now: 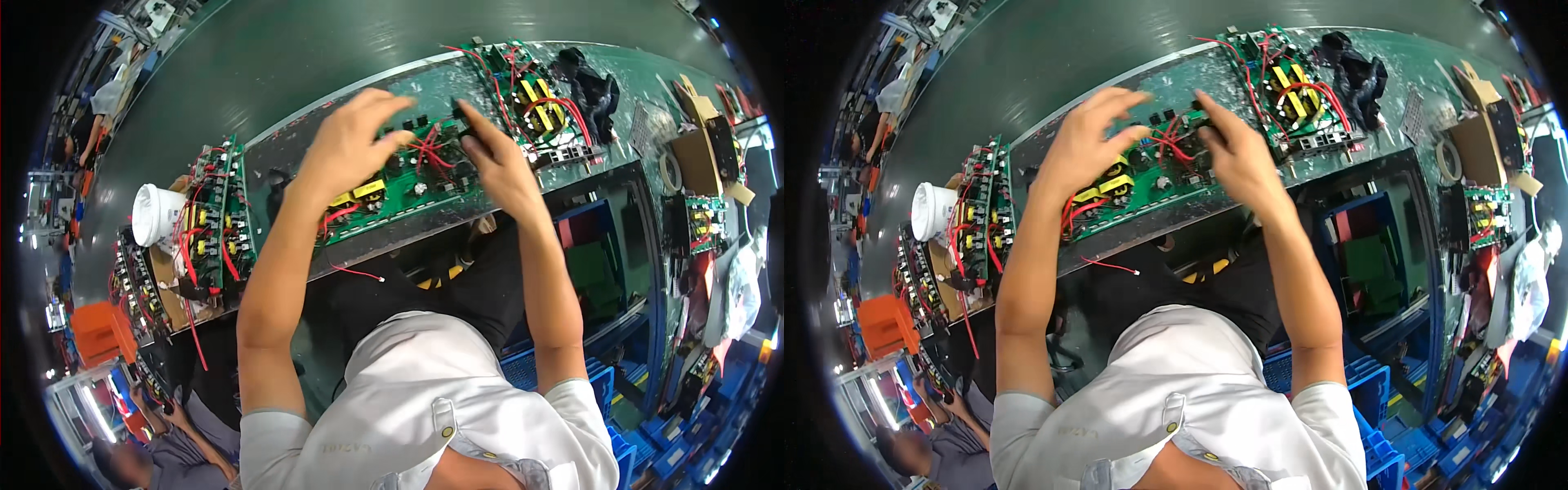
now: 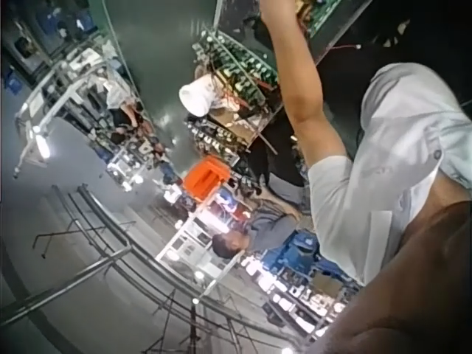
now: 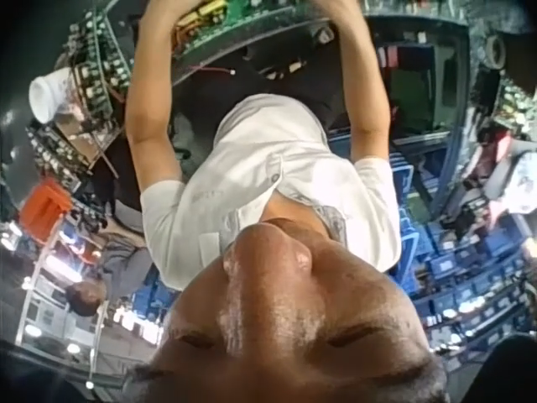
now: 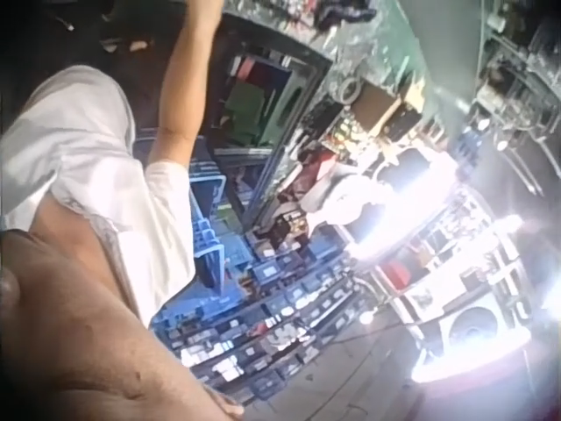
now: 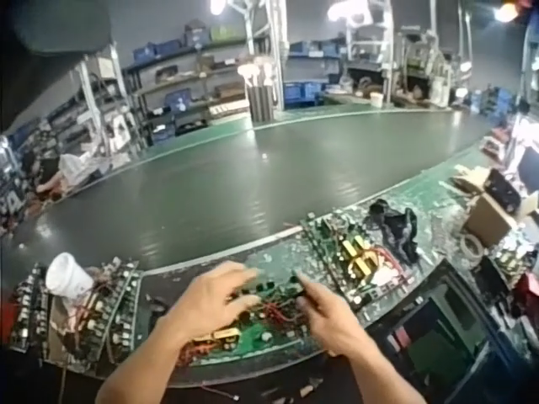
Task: Plugging wires into connectors and attaching plastic components to printed circuit boards on an assembly line.
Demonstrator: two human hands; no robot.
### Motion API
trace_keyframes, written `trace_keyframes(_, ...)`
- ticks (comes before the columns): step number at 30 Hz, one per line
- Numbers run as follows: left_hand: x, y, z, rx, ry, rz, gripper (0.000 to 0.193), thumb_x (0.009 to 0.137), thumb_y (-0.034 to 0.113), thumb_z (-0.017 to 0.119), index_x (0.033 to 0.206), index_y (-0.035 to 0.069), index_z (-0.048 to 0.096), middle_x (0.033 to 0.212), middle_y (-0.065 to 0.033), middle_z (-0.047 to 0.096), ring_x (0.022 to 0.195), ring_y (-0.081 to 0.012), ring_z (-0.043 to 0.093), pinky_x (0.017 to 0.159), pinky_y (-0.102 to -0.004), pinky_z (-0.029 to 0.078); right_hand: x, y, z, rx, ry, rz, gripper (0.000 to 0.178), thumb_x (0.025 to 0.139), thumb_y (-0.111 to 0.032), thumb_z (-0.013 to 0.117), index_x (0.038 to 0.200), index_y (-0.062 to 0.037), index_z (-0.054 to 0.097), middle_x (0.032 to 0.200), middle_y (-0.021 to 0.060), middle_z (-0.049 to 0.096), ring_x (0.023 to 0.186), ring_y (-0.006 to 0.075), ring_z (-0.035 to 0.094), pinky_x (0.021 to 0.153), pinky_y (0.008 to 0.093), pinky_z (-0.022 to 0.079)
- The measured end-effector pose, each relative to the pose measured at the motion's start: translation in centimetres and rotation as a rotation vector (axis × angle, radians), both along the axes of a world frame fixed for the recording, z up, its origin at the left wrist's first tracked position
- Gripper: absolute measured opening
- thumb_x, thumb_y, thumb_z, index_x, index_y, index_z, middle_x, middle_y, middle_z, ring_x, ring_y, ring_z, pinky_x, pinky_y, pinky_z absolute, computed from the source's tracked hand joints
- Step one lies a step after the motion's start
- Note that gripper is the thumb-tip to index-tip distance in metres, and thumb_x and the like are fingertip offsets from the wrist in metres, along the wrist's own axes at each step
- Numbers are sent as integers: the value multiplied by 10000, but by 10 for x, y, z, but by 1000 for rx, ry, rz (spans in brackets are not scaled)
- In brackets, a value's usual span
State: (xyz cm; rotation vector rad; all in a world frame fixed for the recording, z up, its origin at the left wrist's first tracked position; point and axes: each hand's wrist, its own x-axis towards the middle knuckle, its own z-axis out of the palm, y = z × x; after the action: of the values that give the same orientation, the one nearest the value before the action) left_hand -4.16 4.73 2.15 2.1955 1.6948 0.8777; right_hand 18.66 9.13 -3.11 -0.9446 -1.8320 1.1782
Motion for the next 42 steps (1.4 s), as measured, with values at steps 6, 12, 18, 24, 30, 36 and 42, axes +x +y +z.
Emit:
trace_keyframes(6,-46,-56,14,-6,-208,139,335,811,132,767,1119,21,695,1073,-111,691,932,-245,667,822,-338,524,5,10,-2,-85,-186,-76,420,1001,-159,600,1392,-21,540,1198,100,677,1059,108,587,954,263,456)
trace_keyframes(12,10,-154,-18,-646,-778,-558,286,823,111,790,1081,14,714,1050,-106,692,908,-215,683,801,-326,543,11,6,-14,31,-162,-146,410,1006,-145,597,1382,3,531,1181,112,680,1055,128,596,942,265,459)
trace_keyframes(18,44,-220,-106,-952,-848,-338,358,883,102,740,1214,0,650,1131,-96,617,998,-174,647,833,-280,560,-1,9,3,-20,-232,-146,332,996,-95,590,1305,25,590,1128,143,706,1026,142,636,919,273,472)
trace_keyframes(24,36,-214,-77,-839,-794,-278,358,853,66,745,1198,15,661,1195,-98,616,1024,-181,636,812,-287,572,-8,24,14,750,-597,-382,317,936,-116,644,1241,-27,643,1070,176,694,959,294,680,860,338,513)
trace_keyframes(30,-31,-173,7,-128,-392,85,225,815,34,750,1038,30,717,1056,-105,689,969,-218,669,788,-321,559,-61,-87,37,185,-231,276,190,882,-134,735,1020,-16,682,842,135,669,702,249,660,602,353,513)
trace_keyframes(36,-81,-101,-8,-69,68,365,303,871,81,678,1168,26,658,1106,-119,673,963,-272,654,828,-357,518,-103,-145,-7,66,-286,355,325,878,-341,715,927,-37,615,850,157,656,804,375,651,670,461,526)
trace_keyframes(42,-85,-45,-28,-362,300,372,307,786,113,716,1089,94,671,952,-89,731,960,-323,681,834,-431,525,-95,-131,-4,-269,-24,418,150,957,-119,612,946,17,552,797,123,643,782,215,678,713,345,534)
